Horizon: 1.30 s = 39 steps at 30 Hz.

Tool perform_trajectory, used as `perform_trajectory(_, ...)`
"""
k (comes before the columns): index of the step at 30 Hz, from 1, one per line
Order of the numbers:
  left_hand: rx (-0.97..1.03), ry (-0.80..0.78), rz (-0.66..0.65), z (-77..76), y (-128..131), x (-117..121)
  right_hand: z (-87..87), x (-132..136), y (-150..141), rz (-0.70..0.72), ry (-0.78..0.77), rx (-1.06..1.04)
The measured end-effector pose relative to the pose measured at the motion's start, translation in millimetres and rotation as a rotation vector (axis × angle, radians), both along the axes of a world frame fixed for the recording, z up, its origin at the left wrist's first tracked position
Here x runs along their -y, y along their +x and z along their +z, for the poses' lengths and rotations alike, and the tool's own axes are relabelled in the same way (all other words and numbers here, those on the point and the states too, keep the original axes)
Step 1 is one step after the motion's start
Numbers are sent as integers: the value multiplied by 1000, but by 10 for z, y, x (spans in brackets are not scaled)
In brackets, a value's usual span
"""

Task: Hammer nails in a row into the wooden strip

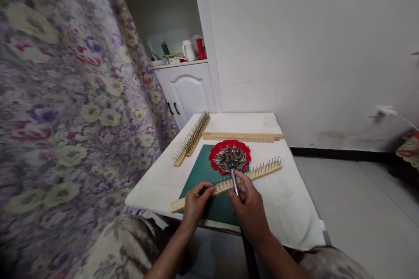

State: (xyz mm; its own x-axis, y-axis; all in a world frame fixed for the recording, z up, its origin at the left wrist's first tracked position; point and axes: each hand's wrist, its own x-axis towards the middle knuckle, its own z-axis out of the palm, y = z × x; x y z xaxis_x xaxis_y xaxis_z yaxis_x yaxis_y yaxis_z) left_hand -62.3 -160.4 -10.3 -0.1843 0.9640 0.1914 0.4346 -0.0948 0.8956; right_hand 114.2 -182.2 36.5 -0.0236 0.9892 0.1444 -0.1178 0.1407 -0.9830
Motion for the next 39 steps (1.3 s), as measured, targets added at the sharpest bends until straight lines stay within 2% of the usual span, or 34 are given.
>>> perform_trajectory(14, -151, 24, -17, -7, 11, -4, -25, 15, -15, -4, -9, 26)
perform_trajectory(17, -149, 26, -21, -5, 14, -10, 28, 35, -8, 52, -26, -3)
perform_trajectory(21, -160, 36, -18, -14, 17, -27, 98, 95, 0, 197, -94, -22)
perform_trajectory(27, -164, 40, -20, -70, 2, -45, 75, 185, -40, 322, -150, 20)
perform_trajectory(39, -185, 34, -13, -50, 17, -36, -4, 206, -53, 309, -104, 96)
